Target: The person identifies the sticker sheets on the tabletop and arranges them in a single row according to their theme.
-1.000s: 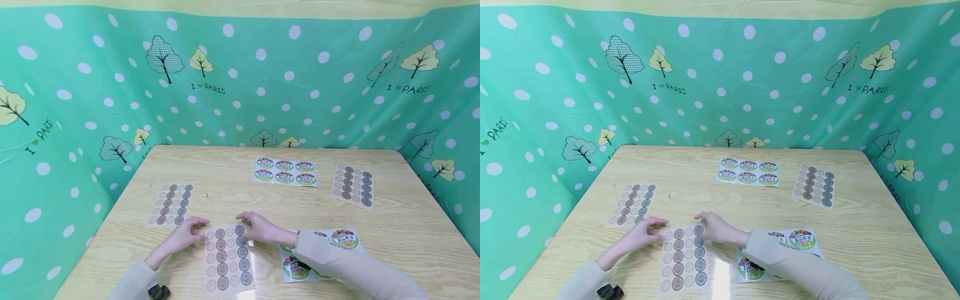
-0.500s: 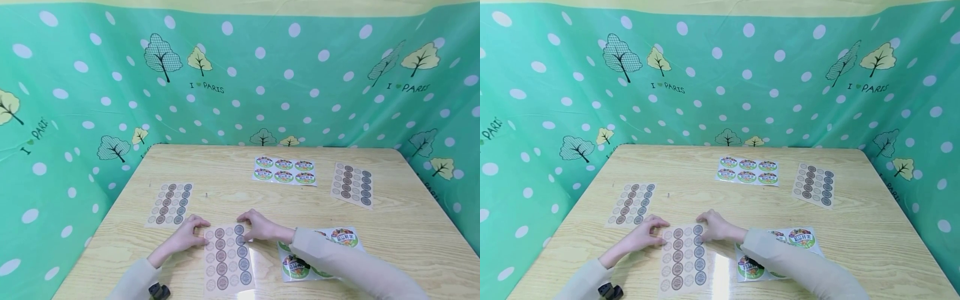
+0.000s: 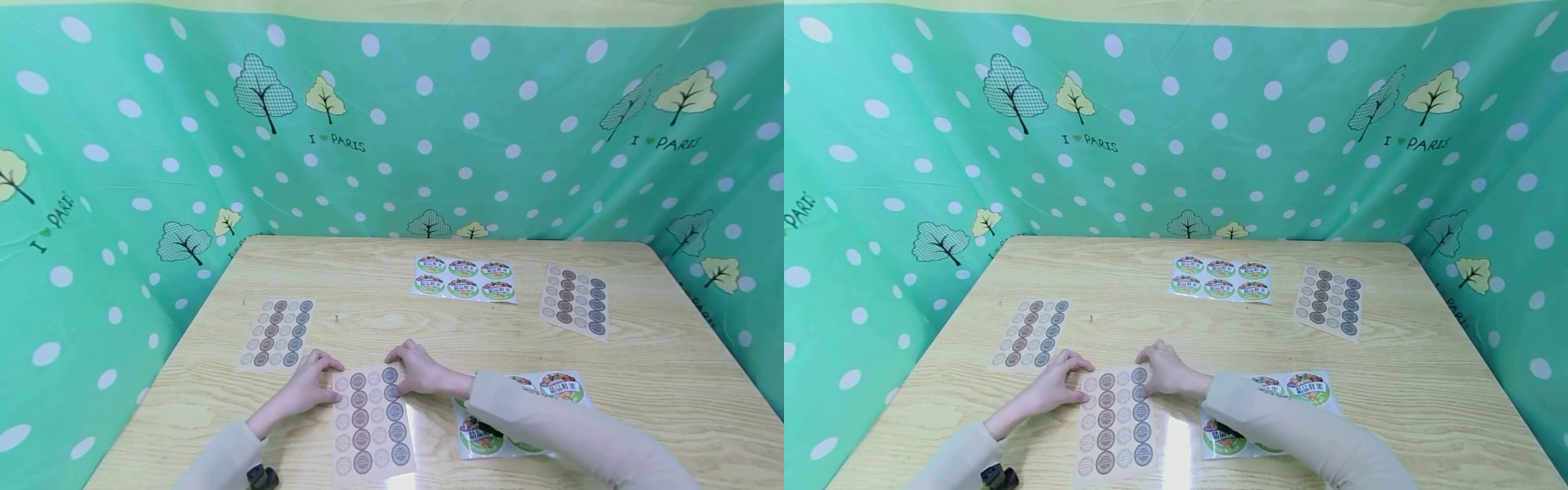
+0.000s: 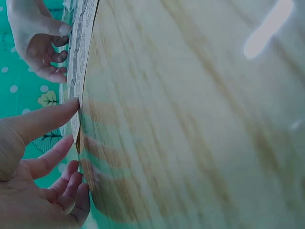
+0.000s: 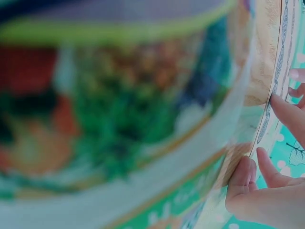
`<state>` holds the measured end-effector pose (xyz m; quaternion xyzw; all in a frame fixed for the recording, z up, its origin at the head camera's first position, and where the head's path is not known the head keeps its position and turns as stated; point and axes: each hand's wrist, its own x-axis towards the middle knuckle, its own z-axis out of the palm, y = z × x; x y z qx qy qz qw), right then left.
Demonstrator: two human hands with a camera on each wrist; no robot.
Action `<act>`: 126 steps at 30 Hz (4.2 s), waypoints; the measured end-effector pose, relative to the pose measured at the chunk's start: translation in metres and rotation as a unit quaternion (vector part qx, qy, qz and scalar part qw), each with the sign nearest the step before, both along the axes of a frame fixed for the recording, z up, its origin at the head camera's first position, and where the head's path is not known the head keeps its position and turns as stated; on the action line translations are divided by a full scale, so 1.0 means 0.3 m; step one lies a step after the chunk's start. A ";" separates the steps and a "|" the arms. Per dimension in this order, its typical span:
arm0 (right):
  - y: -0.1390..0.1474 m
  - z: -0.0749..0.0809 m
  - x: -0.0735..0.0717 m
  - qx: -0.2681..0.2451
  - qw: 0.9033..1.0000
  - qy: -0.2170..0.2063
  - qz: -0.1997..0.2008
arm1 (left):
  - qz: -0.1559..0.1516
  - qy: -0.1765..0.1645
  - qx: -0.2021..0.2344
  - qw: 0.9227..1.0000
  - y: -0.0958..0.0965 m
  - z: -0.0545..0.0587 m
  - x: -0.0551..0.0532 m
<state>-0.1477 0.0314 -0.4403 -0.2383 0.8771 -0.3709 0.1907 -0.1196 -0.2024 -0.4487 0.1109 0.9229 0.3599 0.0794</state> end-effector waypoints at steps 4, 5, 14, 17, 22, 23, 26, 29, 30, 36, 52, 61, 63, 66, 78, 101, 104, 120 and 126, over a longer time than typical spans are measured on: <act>-0.003 -0.001 0.000 0.002 1.000 0.000 0.002 | 0.008 0.007 -0.001 1.000 0.003 -0.001 0.003; -0.003 -0.001 -0.001 0.002 1.000 0.003 0.003 | 0.010 0.008 -0.001 1.000 0.003 -0.001 0.003; 0.002 0.002 0.001 -0.003 1.000 0.028 0.014 | -0.028 0.000 -0.004 1.000 0.001 -0.003 -0.005; 0.003 0.003 -0.001 -0.005 1.000 0.027 0.013 | -0.048 0.003 0.000 0.999 -0.001 -0.002 -0.012; 0.003 0.005 -0.003 -0.010 1.000 0.019 0.010 | -0.085 -0.006 0.012 0.996 -0.009 -0.001 -0.023; 0.003 0.005 -0.003 -0.010 1.000 0.020 0.010 | -0.089 -0.011 0.016 0.996 -0.010 0.000 -0.024; 0.002 0.004 -0.003 -0.009 1.000 0.022 0.012 | -0.094 -0.026 0.027 0.995 -0.012 0.001 -0.025; 0.001 0.002 -0.003 -0.007 1.000 0.022 0.015 | -0.101 -0.038 0.040 0.993 -0.013 0.000 -0.026; 0.001 0.002 -0.002 -0.007 1.000 0.022 0.017 | -0.103 -0.040 0.043 0.993 -0.014 -0.001 -0.026; -0.001 0.008 -0.003 -0.010 0.999 0.029 0.016 | -0.102 -0.045 0.050 0.992 -0.017 -0.003 -0.027; -0.008 0.024 -0.015 -0.088 0.993 -0.073 -0.043 | -0.053 -0.111 0.163 0.979 -0.038 0.015 -0.027; -0.018 0.026 -0.025 -0.146 0.975 -0.133 -0.103 | 0.004 -0.151 0.233 0.961 -0.043 0.021 -0.031; -0.022 0.027 -0.029 -0.163 0.967 -0.157 -0.121 | 0.021 -0.158 0.245 0.956 -0.047 0.016 -0.035; -0.027 0.029 -0.036 -0.194 0.950 -0.199 -0.146 | 0.045 -0.160 0.262 0.951 -0.051 0.011 -0.041; -0.043 0.037 -0.064 -0.206 0.930 -0.232 -0.198 | 0.119 -0.166 0.301 0.931 -0.055 0.004 -0.059; -0.063 0.028 -0.136 -0.260 0.893 -0.258 -0.262 | 0.247 -0.126 0.317 0.907 -0.034 0.015 -0.140; -0.071 0.026 -0.142 -0.267 0.891 -0.253 -0.267 | 0.248 -0.122 0.317 0.907 -0.039 0.016 -0.151; -0.134 0.013 -0.178 -0.287 0.872 -0.241 -0.315 | 0.267 -0.100 0.294 0.912 -0.073 0.002 -0.216; -0.149 0.009 -0.199 -0.282 0.873 -0.231 -0.325 | 0.268 -0.097 0.270 0.920 -0.081 0.008 -0.238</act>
